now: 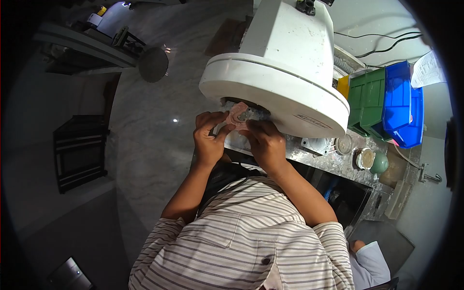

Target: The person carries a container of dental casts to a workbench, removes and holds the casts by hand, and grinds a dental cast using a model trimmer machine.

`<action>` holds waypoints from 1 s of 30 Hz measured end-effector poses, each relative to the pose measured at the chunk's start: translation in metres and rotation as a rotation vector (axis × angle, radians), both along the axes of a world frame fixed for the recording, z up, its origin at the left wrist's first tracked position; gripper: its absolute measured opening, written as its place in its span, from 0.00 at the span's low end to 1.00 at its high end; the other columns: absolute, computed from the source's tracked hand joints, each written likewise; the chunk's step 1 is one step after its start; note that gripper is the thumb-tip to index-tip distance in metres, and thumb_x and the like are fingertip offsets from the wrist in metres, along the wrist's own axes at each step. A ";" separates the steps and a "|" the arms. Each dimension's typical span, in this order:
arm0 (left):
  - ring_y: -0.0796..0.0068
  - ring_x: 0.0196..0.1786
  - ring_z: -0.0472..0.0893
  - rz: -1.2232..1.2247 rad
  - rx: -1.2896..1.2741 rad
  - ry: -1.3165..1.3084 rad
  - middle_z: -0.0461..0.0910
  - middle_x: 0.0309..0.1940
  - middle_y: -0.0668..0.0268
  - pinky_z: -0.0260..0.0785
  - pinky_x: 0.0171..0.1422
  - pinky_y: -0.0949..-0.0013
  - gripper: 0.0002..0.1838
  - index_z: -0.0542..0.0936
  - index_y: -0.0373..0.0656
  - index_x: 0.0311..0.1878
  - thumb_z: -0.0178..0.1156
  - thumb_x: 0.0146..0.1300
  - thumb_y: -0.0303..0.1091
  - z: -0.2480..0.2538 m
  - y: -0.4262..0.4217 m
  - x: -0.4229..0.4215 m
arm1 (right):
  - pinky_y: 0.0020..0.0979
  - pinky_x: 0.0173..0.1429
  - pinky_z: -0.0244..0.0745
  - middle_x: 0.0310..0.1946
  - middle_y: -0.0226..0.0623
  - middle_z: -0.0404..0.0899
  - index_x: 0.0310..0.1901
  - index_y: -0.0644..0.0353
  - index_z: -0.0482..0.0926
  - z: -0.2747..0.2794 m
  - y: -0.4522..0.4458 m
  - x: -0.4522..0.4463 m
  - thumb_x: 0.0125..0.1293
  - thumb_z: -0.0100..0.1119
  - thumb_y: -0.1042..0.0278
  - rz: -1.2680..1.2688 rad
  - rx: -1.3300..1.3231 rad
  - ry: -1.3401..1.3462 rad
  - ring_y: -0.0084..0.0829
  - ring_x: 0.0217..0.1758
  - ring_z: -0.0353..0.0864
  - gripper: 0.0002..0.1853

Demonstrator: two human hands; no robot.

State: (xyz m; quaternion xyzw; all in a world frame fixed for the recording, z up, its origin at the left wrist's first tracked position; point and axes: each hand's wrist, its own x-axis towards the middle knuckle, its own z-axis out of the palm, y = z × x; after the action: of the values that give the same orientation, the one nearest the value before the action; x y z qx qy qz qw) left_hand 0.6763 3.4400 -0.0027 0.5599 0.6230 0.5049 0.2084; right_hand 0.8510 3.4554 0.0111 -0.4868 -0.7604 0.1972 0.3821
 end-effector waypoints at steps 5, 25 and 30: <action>0.64 0.57 0.81 -0.044 -0.019 -0.038 0.86 0.48 0.62 0.73 0.64 0.62 0.15 0.87 0.39 0.48 0.78 0.58 0.26 -0.007 -0.003 -0.006 | 0.37 0.40 0.85 0.39 0.39 0.87 0.45 0.60 0.90 -0.003 -0.001 -0.003 0.51 0.80 0.75 -0.025 -0.017 0.046 0.38 0.40 0.88 0.16; 0.62 0.55 0.78 -0.194 0.072 -0.020 0.85 0.48 0.60 0.70 0.63 0.57 0.17 0.77 0.43 0.32 0.82 0.53 0.28 -0.010 -0.010 -0.017 | 0.38 0.44 0.87 0.46 0.42 0.87 0.49 0.62 0.87 0.000 0.003 0.005 0.62 0.74 0.71 -0.082 0.015 -0.017 0.42 0.43 0.89 0.14; 0.62 0.52 0.79 -0.068 -0.108 -0.226 0.80 0.46 0.62 0.71 0.61 0.60 0.19 0.81 0.40 0.40 0.83 0.52 0.31 -0.010 -0.007 -0.020 | 0.38 0.42 0.87 0.45 0.41 0.86 0.49 0.62 0.85 0.003 -0.004 0.005 0.61 0.77 0.66 -0.080 -0.073 0.024 0.42 0.42 0.88 0.17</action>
State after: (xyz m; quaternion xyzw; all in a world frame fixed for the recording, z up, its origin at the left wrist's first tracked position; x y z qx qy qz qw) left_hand 0.6561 3.4330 -0.0131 0.5085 0.6023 0.5231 0.3240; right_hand 0.8556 3.4519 0.0141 -0.5279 -0.7279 0.2155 0.3807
